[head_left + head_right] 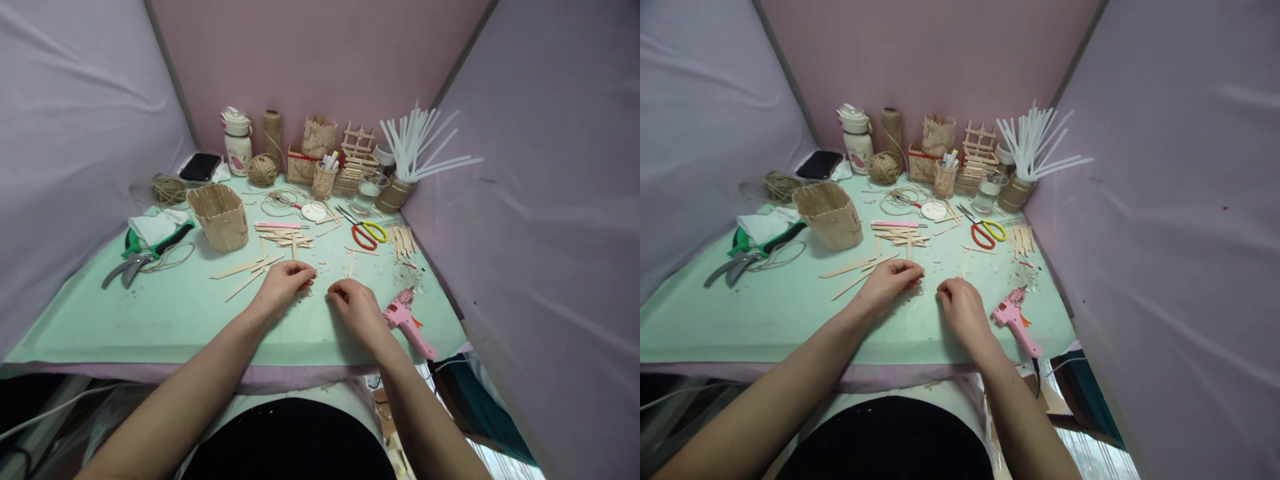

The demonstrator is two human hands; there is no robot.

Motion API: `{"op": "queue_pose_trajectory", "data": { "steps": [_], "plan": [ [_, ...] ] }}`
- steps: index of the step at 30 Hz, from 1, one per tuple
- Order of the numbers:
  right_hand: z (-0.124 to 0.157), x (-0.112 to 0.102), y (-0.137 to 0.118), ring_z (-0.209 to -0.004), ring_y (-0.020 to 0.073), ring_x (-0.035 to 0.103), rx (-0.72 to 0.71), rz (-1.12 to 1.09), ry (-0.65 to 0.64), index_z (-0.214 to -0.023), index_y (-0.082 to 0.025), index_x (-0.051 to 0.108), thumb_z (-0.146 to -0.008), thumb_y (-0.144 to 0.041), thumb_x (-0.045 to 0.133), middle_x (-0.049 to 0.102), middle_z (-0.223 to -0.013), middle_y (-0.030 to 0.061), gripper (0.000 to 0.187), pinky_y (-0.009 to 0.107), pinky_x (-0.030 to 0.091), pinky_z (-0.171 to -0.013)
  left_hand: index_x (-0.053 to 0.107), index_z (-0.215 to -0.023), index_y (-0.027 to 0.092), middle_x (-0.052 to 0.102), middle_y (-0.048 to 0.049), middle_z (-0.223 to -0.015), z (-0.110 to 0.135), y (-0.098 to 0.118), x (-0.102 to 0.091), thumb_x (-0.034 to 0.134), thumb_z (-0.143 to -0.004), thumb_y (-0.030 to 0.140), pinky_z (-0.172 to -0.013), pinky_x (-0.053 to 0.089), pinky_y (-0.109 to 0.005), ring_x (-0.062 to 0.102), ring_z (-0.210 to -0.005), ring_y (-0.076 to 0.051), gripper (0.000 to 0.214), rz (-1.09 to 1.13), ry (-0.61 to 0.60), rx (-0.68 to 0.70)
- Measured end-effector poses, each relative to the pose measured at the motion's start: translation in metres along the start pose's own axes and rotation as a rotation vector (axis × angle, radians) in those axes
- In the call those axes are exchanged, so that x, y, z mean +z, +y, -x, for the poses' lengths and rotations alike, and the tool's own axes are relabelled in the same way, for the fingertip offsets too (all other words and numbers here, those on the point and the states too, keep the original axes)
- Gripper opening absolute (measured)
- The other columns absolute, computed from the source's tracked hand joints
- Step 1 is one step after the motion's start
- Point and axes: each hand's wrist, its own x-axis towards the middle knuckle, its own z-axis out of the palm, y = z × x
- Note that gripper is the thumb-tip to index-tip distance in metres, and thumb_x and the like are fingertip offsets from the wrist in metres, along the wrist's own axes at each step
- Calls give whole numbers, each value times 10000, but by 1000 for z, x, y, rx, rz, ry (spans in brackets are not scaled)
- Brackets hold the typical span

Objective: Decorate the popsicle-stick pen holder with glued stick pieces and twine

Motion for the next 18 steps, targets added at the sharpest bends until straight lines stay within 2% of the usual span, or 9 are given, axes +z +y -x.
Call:
{"op": "queue_pose_trajectory", "data": {
  "steps": [4, 6, 8, 10, 13, 15, 18],
  "plan": [
    [4, -10, 6, -891, 201, 612, -82, 8, 163, -884, -173, 680, -860, -144, 479, 647, -956, 87, 205, 324, 455, -819, 673, -691, 137, 631, -43, -664, -1, -1, -1, 756, -605, 360, -556, 430, -239, 544, -594, -110, 253, -11, 3, -7],
    [13, -27, 12, -922, 213, 606, -103, 49, 258, -946, -179, 667, -885, -189, 475, 632, -992, 95, 202, 340, 457, -833, 677, -696, 141, 634, -43, -673, -2, -1, -2, 764, -601, 368, -565, 431, -241, 546, -599, -110, 261, -7, 2, -13],
    [28, -47, 23, -943, 239, 592, -76, 169, 299, -963, -186, 653, -888, -247, 500, 626, -1001, 98, 181, 369, 451, -844, 685, -706, 147, 645, -47, -702, -3, -2, -3, 772, -598, 382, -591, 438, -245, 556, -624, -114, 273, 9, -9, -6],
    [46, -66, 38, -941, 270, 575, 11, 343, 257, -974, -177, 641, -862, -312, 563, 629, -979, 103, 192, 392, 445, -838, 693, -719, 151, 658, -53, -740, -4, -3, -3, 774, -604, 402, -616, 443, -248, 564, -654, -117, 288, 20, -29, 6],
    [69, -80, 65, -937, 306, 555, 160, 550, 168, -1029, -140, 619, -781, -390, 671, 616, -1003, 141, 356, 404, 442, -815, 698, -735, 156, 665, -56, -779, -5, -4, -4, 776, -612, 422, -625, 440, -246, 564, -677, -120, 303, 16, -55, 17],
    [76, -79, 81, -927, 313, 548, 213, 590, 111, -1027, -124, 608, -737, -423, 711, 605, -1000, 153, 429, 399, 440, -799, 699, -741, 158, 663, -57, -781, -5, -4, -4, 775, -618, 429, -617, 434, -244, 560, -681, -123, 307, 8, -66, 20],
    [75, -72, 96, -850, 275, 552, 252, 511, 48, -907, -158, 594, -730, -453, 696, 592, -907, 113, 359, 361, 438, -735, 696, -738, 160, 654, -52, -761, -4, -3, -4, 777, -620, 430, -604, 423, -238, 553, -679, -124, 306, 4, -69, 18]
  ]
}}
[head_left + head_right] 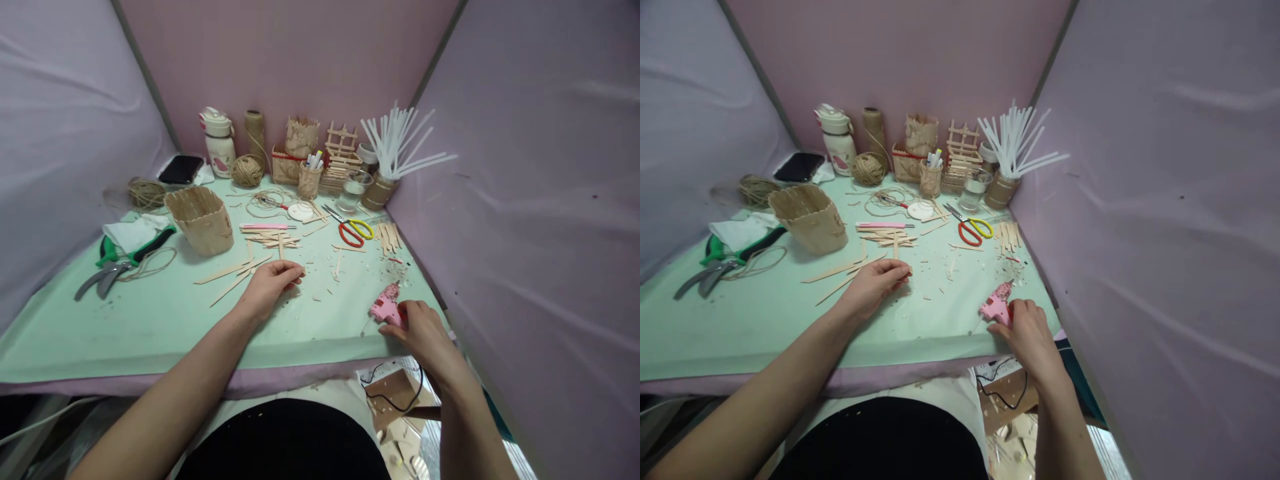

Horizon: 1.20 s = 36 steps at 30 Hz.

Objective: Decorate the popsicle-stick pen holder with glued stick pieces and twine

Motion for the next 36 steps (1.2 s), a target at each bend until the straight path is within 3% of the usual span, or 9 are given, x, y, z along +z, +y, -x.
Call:
{"op": "queue_pose_trajectory", "data": {
  "steps": [4, 10, 14, 19, 23, 29, 36],
  "plan": [
    [-6, -1, -4, -756, 233, 568, 76, -160, -42, -759, -200, 562, -745, -426, 638, 583, -789, 62, 239, 331, 430, -666, 696, -739, 159, 657, -54, -778, 1, 1, 0, 791, -602, 436, -612, 425, -237, 556, -692, -124, 324, 23, 0, -18],
    [4, -19, -31, -873, 221, 625, 62, -779, 20, -1091, -192, 604, -843, -466, 544, 669, -1052, 101, 374, 325, 501, -734, 699, -734, 158, 646, -48, -800, 3, 3, 1, 821, -575, 400, -592, 417, -219, 544, -712, -112, 315, 127, -60, -48],
    [11, -12, -64, -910, 233, 631, 90, -1072, 13, -1095, -167, 646, -871, -536, 504, 676, -1083, 116, 455, 295, 513, -663, 691, -730, 154, 608, -29, -761, 4, 4, 0, 830, -572, 370, -563, 407, -207, 524, -681, -98, 301, 187, -91, -49],
    [14, -4, -93, -538, 147, 512, 83, -1084, -54, -971, -113, 687, -866, -629, 448, 677, -781, 86, 578, 272, 432, -493, 687, -745, 144, 578, -18, -726, 5, 5, 1, 834, -564, 374, -553, 405, -215, 500, -629, -87, 327, 199, -104, -56],
    [17, -5, -101, -483, 145, 454, 97, -1068, -38, -875, -129, 673, -853, -666, 435, 531, -540, 8, 588, 267, 381, -467, 685, -742, 144, 576, -16, -724, 7, 5, 1, 833, -565, 374, -568, 396, -217, 499, -630, -85, 325, 202, -114, -53],
    [17, -2, -104, -459, 145, 431, 122, -1061, -45, -702, -174, 590, -820, -720, 429, 461, -491, -7, 581, 263, 353, -443, 685, -724, 149, 579, -12, -714, 6, 2, 0, 827, -566, 382, -589, 382, -240, 485, -602, -79, 316, 185, -142, -45],
    [15, -3, -105, -480, 154, 432, 124, -1055, -80, -868, -148, 625, -832, -715, 406, 451, -523, -17, 608, 271, 357, -464, 686, -733, 148, 560, 1, -689, 6, 2, 0, 820, -572, 390, -567, 347, -243, 458, -562, -70, 321, 158, -154, -45]
  ]
}}
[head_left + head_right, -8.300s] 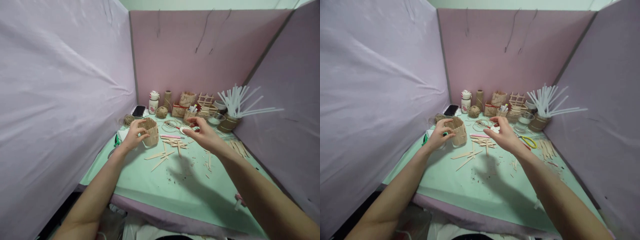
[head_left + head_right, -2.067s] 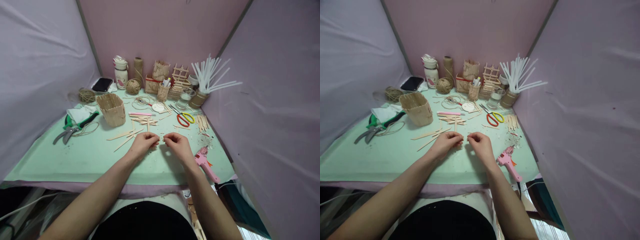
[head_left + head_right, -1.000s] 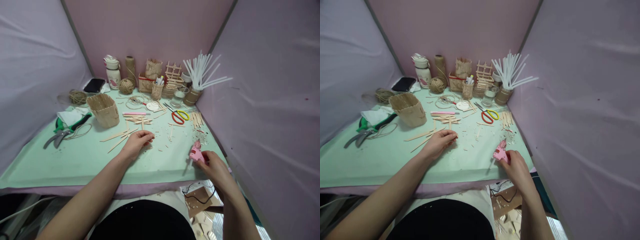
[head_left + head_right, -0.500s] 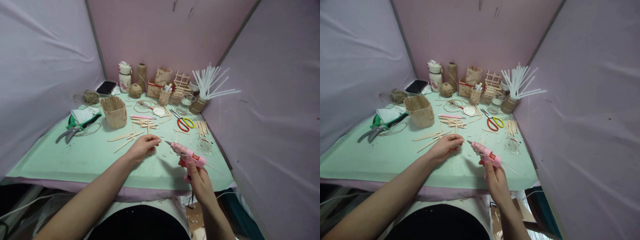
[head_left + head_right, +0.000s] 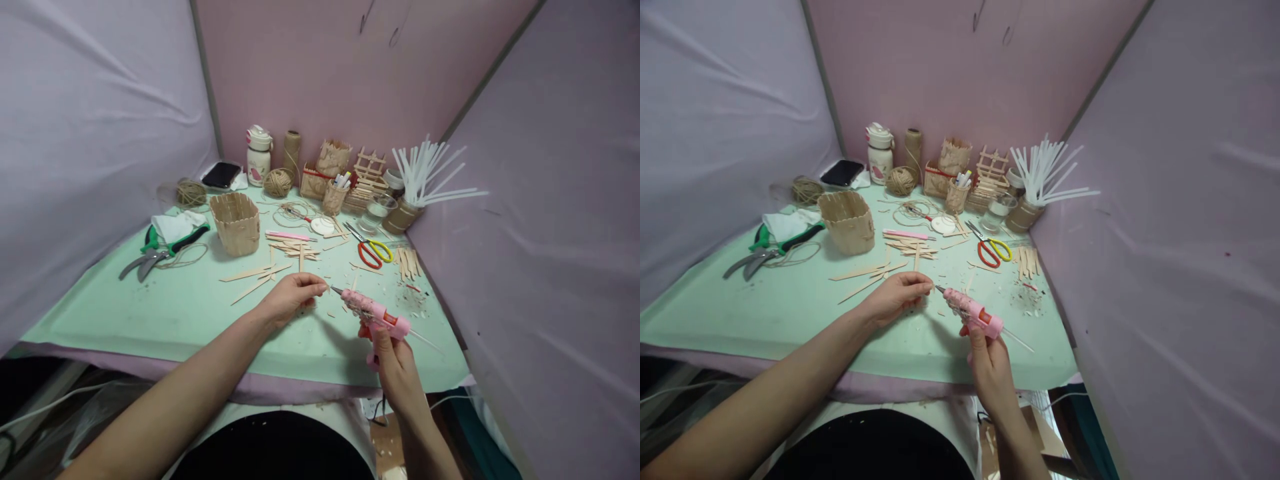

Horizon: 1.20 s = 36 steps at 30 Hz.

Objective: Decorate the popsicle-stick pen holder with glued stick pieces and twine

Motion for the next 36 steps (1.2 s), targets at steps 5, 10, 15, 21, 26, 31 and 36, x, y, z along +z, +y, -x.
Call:
{"op": "queue_pose_trajectory", "data": {
  "steps": [5, 10, 15, 21, 26, 31, 36],
  "plan": [
    [0, -1, -1, -480, 150, 427, -12, 14, -6, -848, -152, 600, -830, -733, 382, 439, -525, -23, 622, 271, 351, -475, 684, -751, 148, 560, 3, -681, -1, -2, -1, 818, -579, 411, -550, 334, -239, 453, -545, -69, 342, -16, -7, 4],
    [0, -1, -3, -473, 148, 427, -11, 31, -8, -800, -168, 582, -829, -735, 379, 438, -514, -24, 603, 268, 353, -473, 680, -755, 145, 556, 3, -668, -1, -2, -2, 821, -569, 435, -531, 321, -234, 449, -530, -71, 372, -39, 7, -2],
    [0, -1, -3, -467, 143, 423, -26, 34, 3, -787, -177, 575, -839, -718, 386, 431, -503, -30, 576, 260, 346, -466, 684, -757, 147, 556, -1, -667, -1, -1, -1, 821, -567, 440, -526, 317, -233, 452, -535, -74, 376, -42, 3, 4],
    [0, 0, 0, -472, 140, 420, -16, 31, -3, -780, -180, 561, -846, -713, 375, 429, -512, -31, 569, 258, 342, -473, 685, -752, 146, 553, 1, -666, -1, -3, -2, 821, -572, 419, -542, 337, -236, 453, -541, -73, 354, -24, 4, 7],
    [0, -1, 0, -481, 137, 428, -29, 35, -10, -785, -174, 570, -855, -696, 379, 464, -547, -17, 561, 258, 351, -475, 690, -749, 147, 558, -4, -672, -1, -3, -2, 816, -576, 412, -538, 337, -236, 455, -543, -73, 340, -28, 10, 17],
    [1, -1, -1, -473, 137, 429, -28, 37, 0, -788, -171, 581, -851, -699, 390, 457, -534, -20, 565, 256, 353, -462, 687, -744, 148, 567, -9, -678, -2, -2, -2, 820, -563, 423, -537, 347, -234, 460, -546, -76, 355, -29, 20, 26],
    [0, 0, 1, -478, 139, 439, -22, 35, -15, -777, -174, 580, -836, -718, 393, 476, -544, -14, 579, 257, 362, -464, 690, -729, 158, 587, -18, -701, -1, -1, -1, 823, -556, 422, -544, 368, -233, 469, -566, -81, 343, -14, 35, 32]
  ]
}}
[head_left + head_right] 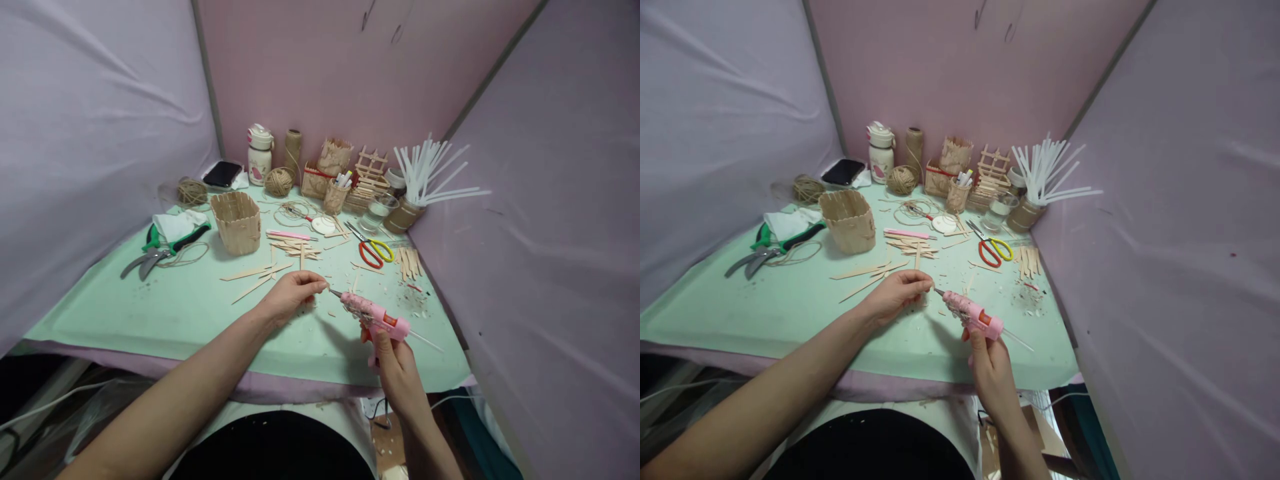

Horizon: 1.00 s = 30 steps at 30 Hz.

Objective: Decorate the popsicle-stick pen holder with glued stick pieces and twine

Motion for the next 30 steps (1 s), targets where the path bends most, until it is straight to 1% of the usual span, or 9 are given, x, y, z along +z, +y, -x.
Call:
{"op": "queue_pose_trajectory", "data": {
  "steps": [6, 10, 12, 15, 17, 21, 24, 28, 30],
  "plan": [
    [1, -10, 4, -487, 165, 456, 36, 109, -17, -776, -183, 597, -837, -717, 373, 496, -555, 3, 582, 285, 378, -474, 708, -733, 173, 618, -27, -772, -1, 1, -1, 828, -560, 395, -607, 402, -225, 506, -667, -93, 306, 42, 80, 22],
    [-6, -32, 12, -713, 253, 557, -219, 525, 146, -923, -217, 645, -926, -509, 369, 597, -726, 74, 401, 358, 438, -660, 710, -757, 181, 620, -25, -798, -2, 2, -3, 825, -569, 409, -643, 408, -225, 529, -738, -106, 317, 81, 133, 57],
    [-15, -42, 20, -789, 294, 555, -271, 824, 251, -968, -181, 640, -942, -386, 353, 608, -811, 127, 353, 414, 423, -724, 708, -764, 184, 622, -26, -812, -3, 1, -4, 821, -572, 420, -650, 408, -229, 531, -749, -109, 324, 85, 161, 68],
    [-26, -49, 35, -823, 354, 550, -122, 1185, 343, -949, -67, 627, -932, -273, 349, 602, -854, 226, 347, 451, 409, -702, 705, -768, 183, 618, -25, -809, -4, 0, -5, 813, -577, 433, -640, 401, -235, 521, -722, -105, 333, 62, 190, 77],
    [-29, -52, 41, -871, 377, 555, -44, 1274, 298, -982, -29, 621, -922, -276, 401, 604, -907, 258, 336, 436, 411, -685, 704, -775, 184, 611, -20, -807, -5, 0, -4, 805, -589, 437, -639, 396, -235, 512, -712, -101, 330, 41, 194, 75],
    [-25, -59, 34, -958, 380, 549, -98, 1295, 269, -1147, -67, 591, -890, -344, 528, 605, -1072, 233, 383, 414, 413, -684, 704, -781, 186, 608, -21, -817, -5, -1, -5, 788, -612, 442, -648, 396, -240, 509, -721, -105, 319, 9, 188, 69],
    [-24, -55, 14, -960, 335, 553, -263, 1170, 299, -1095, -161, 630, -893, -339, 553, 620, -1096, 164, 280, 403, 412, -726, 707, -782, 193, 611, -19, -817, -6, -2, -5, 778, -622, 443, -651, 396, -246, 514, -720, -109, 305, -18, 195, 70],
    [-34, -17, -7, -837, 237, 579, -465, 935, -41, -862, -188, 667, -884, -223, 590, 666, -875, 70, 87, 342, 420, -755, 707, -780, 195, 621, -18, -809, -7, -4, -6, 770, -623, 439, -663, 398, -253, 523, -727, -116, 296, -42, 213, 83],
    [-40, 7, -10, -847, 231, 574, -494, 935, -121, -852, -181, 672, -875, -175, 598, 667, -854, 62, 79, 323, 419, -760, 703, -780, 191, 618, -18, -806, -6, -3, -5, 765, -630, 433, -675, 399, -252, 525, -741, -120, 292, -37, 213, 95]
  ]
}}
